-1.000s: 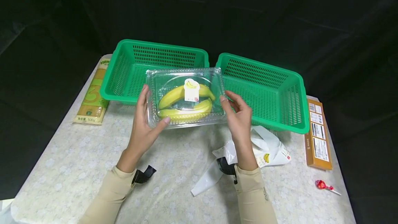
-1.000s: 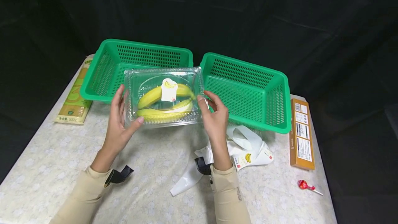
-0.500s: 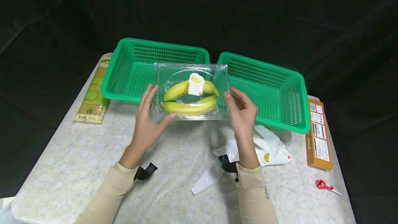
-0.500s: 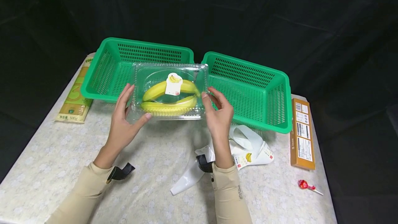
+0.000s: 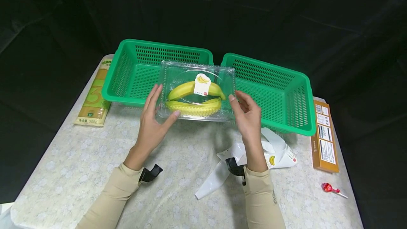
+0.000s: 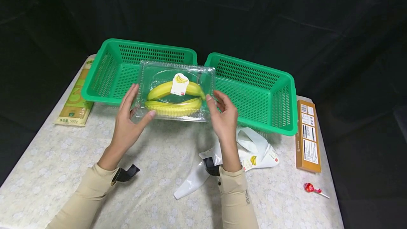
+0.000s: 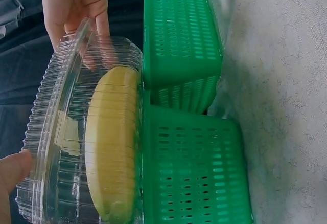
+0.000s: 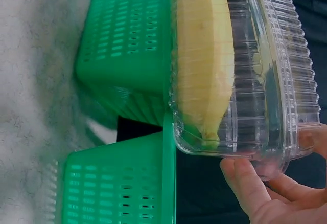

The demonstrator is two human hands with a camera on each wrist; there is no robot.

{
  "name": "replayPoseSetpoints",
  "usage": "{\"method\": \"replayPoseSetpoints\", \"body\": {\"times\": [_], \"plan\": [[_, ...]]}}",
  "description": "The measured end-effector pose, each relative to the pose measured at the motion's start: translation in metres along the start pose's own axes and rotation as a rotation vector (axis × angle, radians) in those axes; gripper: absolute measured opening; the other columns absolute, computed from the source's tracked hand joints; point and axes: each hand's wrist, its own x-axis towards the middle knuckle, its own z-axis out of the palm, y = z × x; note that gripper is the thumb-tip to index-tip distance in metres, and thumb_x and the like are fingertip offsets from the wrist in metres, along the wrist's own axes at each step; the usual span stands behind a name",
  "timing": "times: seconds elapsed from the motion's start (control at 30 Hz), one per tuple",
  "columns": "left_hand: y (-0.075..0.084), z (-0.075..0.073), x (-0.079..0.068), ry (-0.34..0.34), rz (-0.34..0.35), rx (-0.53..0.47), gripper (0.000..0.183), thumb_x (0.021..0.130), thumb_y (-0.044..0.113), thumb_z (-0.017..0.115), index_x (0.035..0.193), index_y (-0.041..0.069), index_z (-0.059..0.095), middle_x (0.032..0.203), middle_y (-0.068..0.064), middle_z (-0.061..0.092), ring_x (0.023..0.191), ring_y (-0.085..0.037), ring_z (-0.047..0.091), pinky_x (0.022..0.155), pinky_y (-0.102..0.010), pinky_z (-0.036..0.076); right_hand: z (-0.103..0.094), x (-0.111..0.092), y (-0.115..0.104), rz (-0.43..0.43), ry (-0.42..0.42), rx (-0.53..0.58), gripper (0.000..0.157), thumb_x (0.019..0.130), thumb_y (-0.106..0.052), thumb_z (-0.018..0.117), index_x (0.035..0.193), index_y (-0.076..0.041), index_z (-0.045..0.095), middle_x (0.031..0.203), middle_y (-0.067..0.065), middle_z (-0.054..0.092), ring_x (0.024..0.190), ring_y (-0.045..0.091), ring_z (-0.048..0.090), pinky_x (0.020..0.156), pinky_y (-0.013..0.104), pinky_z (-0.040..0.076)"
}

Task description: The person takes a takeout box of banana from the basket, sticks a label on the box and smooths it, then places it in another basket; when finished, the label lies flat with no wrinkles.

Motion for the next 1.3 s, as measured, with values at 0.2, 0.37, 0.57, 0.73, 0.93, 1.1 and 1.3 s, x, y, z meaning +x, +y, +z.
{"method": "replayPoseSetpoints", "body": {"times": [0.2,0.37,0.57,0.73,0.93,1.1,1.3], "plan": [[0.001,0.005,0.002,0.005,0.014,-0.018,0.084,0.089,0.021,0.076,0.159,0.023,0.03,0.168,-0.001,0.021,0.155,-0.025,0.025,0.114,-0.061,0.038,-0.005,-0.001,0.0,0.027,-0.027,0.005,0.047,0.099,-0.032,0.062,0.14,-0.008,0.058,0.141,0.017,0.06,0.129,0.029,0.058,0.109,0.045,0.046],[0.003,0.01,0.003,-0.004,0.006,-0.035,0.084,0.089,0.022,0.076,0.159,0.023,0.029,0.168,0.001,0.02,0.154,-0.024,0.026,0.115,-0.059,0.038,-0.012,-0.001,-0.002,0.039,-0.012,0.012,0.047,0.099,-0.032,0.063,0.138,-0.007,0.06,0.14,0.015,0.062,0.126,0.025,0.059,0.108,0.041,0.046],[0.004,0.016,0.003,-0.024,-0.015,-0.043,0.083,0.091,0.023,0.075,0.159,0.024,0.029,0.168,0.003,0.019,0.155,-0.022,0.025,0.117,-0.057,0.036,-0.017,0.0,0.001,0.04,-0.008,0.003,0.048,0.098,-0.034,0.064,0.138,-0.007,0.06,0.14,0.014,0.062,0.127,0.024,0.06,0.109,0.041,0.047],[0.003,0.018,0.003,-0.032,-0.011,-0.029,0.083,0.091,0.024,0.074,0.159,0.024,0.028,0.169,0.002,0.019,0.155,-0.023,0.025,0.117,-0.058,0.036,-0.018,0.001,0.005,0.044,-0.015,-0.005,0.049,0.099,-0.034,0.064,0.139,-0.006,0.059,0.142,0.016,0.06,0.131,0.027,0.058,0.11,0.044,0.047],[0.004,0.022,0.005,-0.038,-0.001,-0.021,0.083,0.091,0.024,0.074,0.16,0.022,0.027,0.169,-0.002,0.019,0.155,-0.024,0.025,0.116,-0.059,0.036,-0.02,0.001,0.008,0.035,-0.011,0.002,0.05,0.099,-0.033,0.062,0.14,-0.006,0.057,0.143,0.018,0.058,0.133,0.029,0.056,0.111,0.045,0.046],[0.008,0.027,0.009,-0.049,0.006,-0.019,0.083,0.09,0.024,0.075,0.159,0.019,0.028,0.168,-0.007,0.021,0.154,-0.026,0.027,0.117,-0.057,0.037,-0.027,0.0,0.006,0.049,-0.007,0.024,0.048,0.101,-0.031,0.06,0.141,-0.005,0.056,0.145,0.018,0.057,0.133,0.029,0.054,0.112,0.044,0.044],[0.015,0.036,0.015,-0.078,0.011,-0.003,0.083,0.09,0.027,0.074,0.159,0.019,0.029,0.168,-0.003,0.021,0.153,-0.024,0.03,0.117,-0.052,0.039,-0.038,0.001,0.005,0.063,0.023,0.039,0.047,0.101,-0.03,0.06,0.141,-0.006,0.056,0.144,0.017,0.057,0.135,0.027,0.054,0.113,0.042,0.043]]}}
